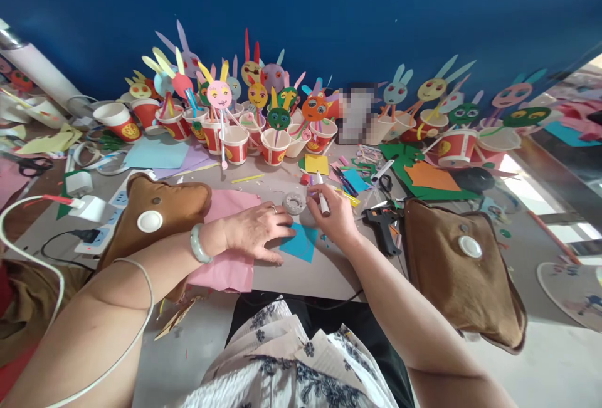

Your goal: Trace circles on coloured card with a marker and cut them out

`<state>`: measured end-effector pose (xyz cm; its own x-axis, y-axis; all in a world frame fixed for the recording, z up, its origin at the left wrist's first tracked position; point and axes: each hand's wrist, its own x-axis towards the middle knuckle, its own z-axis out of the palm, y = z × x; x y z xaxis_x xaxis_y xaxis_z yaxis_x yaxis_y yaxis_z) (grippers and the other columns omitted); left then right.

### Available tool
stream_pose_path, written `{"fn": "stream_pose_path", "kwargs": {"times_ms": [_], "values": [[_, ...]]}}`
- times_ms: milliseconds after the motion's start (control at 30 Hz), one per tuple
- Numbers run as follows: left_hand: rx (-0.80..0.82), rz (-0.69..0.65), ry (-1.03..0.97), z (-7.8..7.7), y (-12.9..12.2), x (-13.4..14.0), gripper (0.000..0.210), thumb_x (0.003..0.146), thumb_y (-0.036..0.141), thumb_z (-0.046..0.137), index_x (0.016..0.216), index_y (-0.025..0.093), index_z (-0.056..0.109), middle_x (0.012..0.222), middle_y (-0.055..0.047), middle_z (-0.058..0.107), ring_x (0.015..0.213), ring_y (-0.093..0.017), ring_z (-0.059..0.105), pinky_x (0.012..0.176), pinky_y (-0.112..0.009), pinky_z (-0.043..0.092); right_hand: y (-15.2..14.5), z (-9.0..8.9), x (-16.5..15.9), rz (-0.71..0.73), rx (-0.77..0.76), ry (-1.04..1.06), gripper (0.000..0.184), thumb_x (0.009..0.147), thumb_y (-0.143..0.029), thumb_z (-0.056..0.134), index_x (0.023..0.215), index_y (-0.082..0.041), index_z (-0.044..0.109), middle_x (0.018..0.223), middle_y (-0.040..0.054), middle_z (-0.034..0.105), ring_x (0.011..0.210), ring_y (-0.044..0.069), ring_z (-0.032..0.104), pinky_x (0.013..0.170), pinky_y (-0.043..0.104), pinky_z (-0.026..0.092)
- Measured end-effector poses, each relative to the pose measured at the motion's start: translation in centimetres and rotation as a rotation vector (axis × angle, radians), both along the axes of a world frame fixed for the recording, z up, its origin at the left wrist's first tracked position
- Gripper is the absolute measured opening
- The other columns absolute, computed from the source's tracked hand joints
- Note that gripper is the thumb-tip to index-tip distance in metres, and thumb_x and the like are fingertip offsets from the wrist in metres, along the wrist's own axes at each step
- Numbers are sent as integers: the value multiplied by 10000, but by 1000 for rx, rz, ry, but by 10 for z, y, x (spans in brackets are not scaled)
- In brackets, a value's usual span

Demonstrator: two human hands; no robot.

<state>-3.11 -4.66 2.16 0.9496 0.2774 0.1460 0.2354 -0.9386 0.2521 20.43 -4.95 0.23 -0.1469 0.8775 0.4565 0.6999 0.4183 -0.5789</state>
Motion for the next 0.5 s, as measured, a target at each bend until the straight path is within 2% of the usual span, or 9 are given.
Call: {"fn": "stream_pose_path", "kwargs": {"times_ms": [300, 500], "values": [[40, 23, 1, -3, 0, -2, 453, 843, 563, 745, 1096, 189, 706, 1190, -124, 685, 1078, -303, 619, 919, -424, 474, 0, -2, 0, 2, -3, -3, 128, 878, -266, 594, 987, -249, 658, 762, 23, 726, 717, 234, 664, 714, 361, 501], [62, 22, -4, -2, 0, -1, 445, 837, 556, 749, 1059, 172, 712, 1096, -120, 694, 1008, -296, 625, 850, -418, 479, 0, -2, 0, -9, 4, 3, 119, 880, -270, 604, 984, -256, 661, 751, 20, 715, 698, 233, 657, 684, 351, 496]]}}
